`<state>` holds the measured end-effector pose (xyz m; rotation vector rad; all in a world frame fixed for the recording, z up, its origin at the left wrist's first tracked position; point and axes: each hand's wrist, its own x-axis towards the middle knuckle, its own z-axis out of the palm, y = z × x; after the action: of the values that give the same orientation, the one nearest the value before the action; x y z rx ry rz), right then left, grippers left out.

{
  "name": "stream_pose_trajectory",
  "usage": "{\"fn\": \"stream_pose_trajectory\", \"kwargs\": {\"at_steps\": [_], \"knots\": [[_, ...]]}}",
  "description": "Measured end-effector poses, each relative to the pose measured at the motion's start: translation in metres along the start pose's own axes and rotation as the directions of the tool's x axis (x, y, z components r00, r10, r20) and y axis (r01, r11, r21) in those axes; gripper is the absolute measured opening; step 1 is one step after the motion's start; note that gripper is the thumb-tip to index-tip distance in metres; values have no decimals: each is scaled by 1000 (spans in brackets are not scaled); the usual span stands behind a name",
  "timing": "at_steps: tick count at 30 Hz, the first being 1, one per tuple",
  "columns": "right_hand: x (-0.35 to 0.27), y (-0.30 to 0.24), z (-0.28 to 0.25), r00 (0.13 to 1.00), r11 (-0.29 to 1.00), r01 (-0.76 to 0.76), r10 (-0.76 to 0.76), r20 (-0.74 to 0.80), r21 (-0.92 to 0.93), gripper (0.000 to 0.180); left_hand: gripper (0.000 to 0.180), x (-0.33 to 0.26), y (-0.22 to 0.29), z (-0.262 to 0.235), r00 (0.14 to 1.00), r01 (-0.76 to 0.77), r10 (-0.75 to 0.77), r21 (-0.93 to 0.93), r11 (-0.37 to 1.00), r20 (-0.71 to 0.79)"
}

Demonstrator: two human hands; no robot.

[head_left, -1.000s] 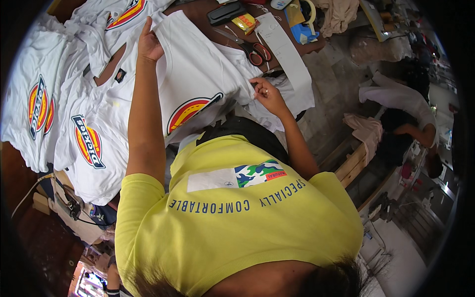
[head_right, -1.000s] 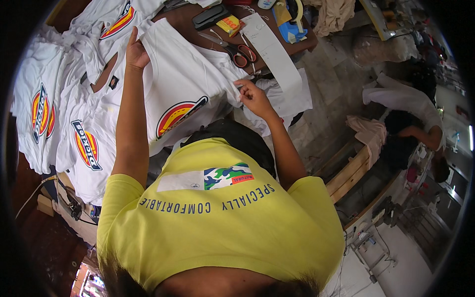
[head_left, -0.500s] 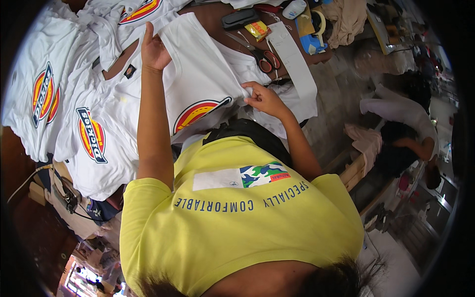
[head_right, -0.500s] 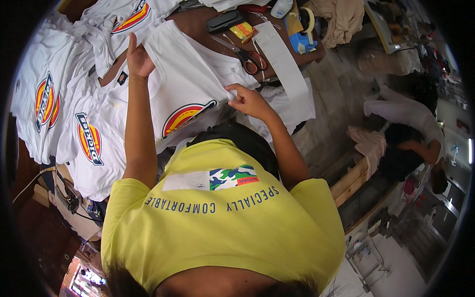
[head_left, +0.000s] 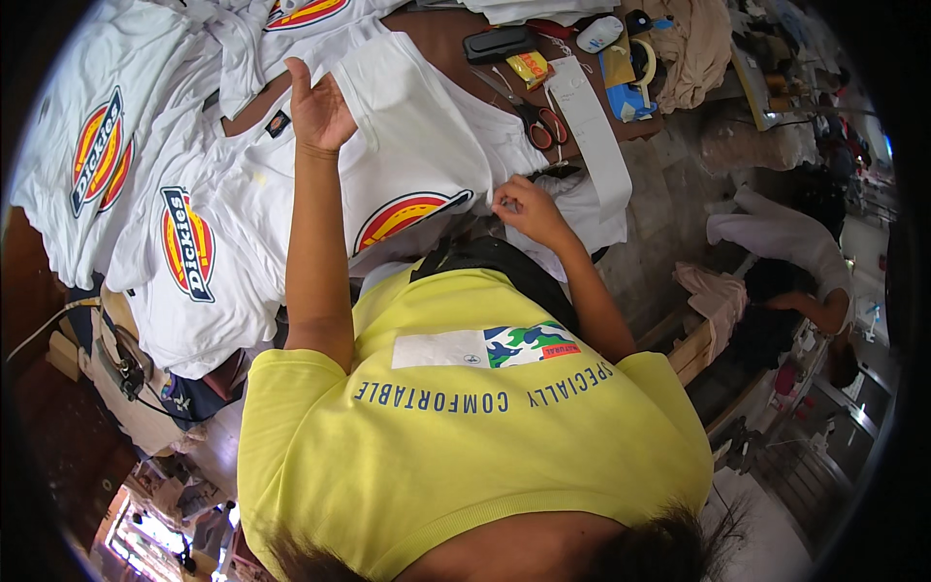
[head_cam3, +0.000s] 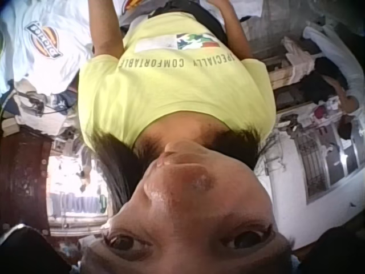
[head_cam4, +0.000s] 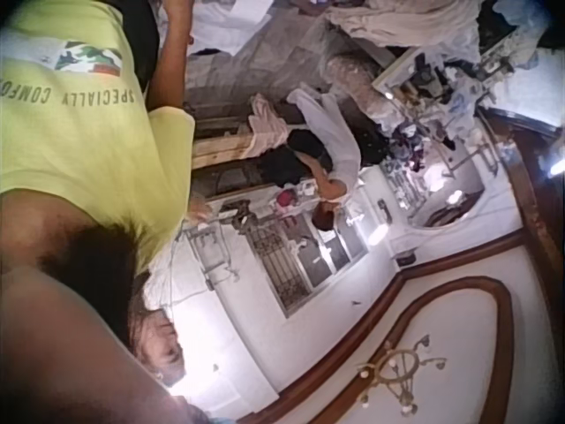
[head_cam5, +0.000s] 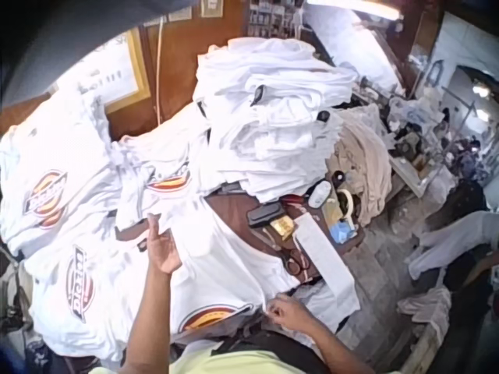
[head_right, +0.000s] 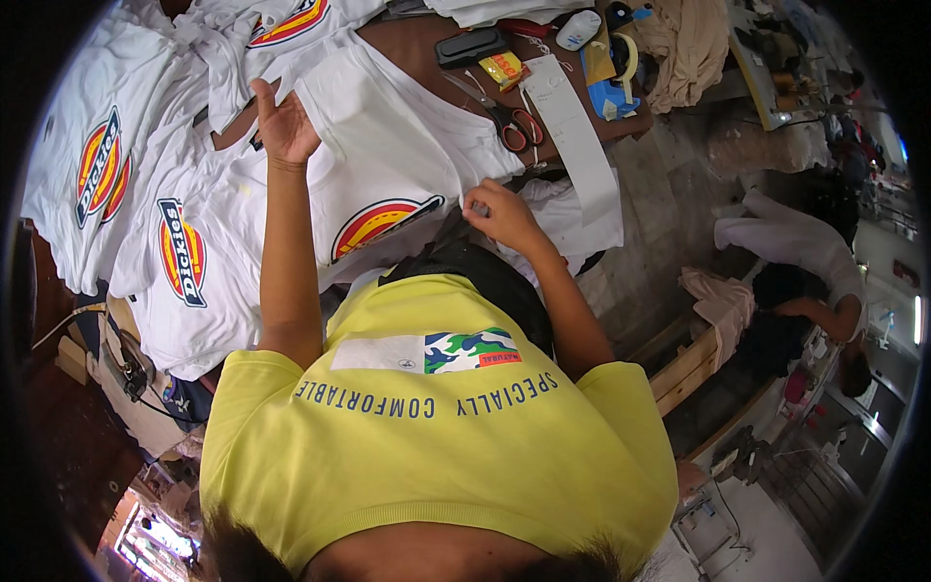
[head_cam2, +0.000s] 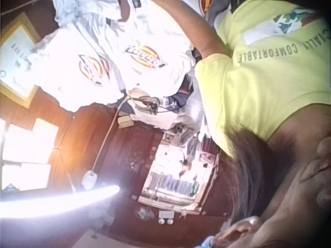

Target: The person lifts, unfolds, and aligns white t-shirts on a stack, using shears to trim loose threads from the labels and seams.

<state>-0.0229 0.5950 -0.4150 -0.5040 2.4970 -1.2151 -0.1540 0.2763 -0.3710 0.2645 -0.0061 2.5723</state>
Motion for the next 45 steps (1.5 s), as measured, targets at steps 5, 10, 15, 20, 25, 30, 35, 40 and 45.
{"fn": "stream_pose_trajectory", "kwargs": {"at_steps": [5,10,15,20,25,30,35,40,45], "knots": [[-8,-15,13,973,988,99,-72,-219,115,27,98,-5,-3,6,1000,-12,12,26,1000,-7],[-9,-27,10,995,994,-100,99,9,46,44,81,-14,-3,5,986,16,-22,37,999,166],[-17,-32,23,995,881,11,-57,-84,-473,44,76,-29,-10,-3,993,-116,115,37,993,29],[-26,-12,11,991,704,56,-128,-50,-708,33,70,-44,-13,-18,939,-343,343,15,939,-12],[-29,-19,25,959,796,122,-248,-136,-593,28,62,-50,-19,-23,932,-361,360,-31,932,-24],[-24,-13,45,939,937,50,-161,-303,-344,31,47,-55,-21,-24,883,-460,457,-14,888,-105],[-7,-14,64,926,976,-216,208,-316,10,40,35,-62,-26,-16,752,-576,612,207,791,-245],[-10,7,69,884,939,-210,302,-356,274,17,40,-77,-9,-42,795,-532,562,183,827,-230],[-25,10,65,858,690,-149,446,-255,708,12,72,-98,13,-101,784,-553,569,136,822,-247]]}}
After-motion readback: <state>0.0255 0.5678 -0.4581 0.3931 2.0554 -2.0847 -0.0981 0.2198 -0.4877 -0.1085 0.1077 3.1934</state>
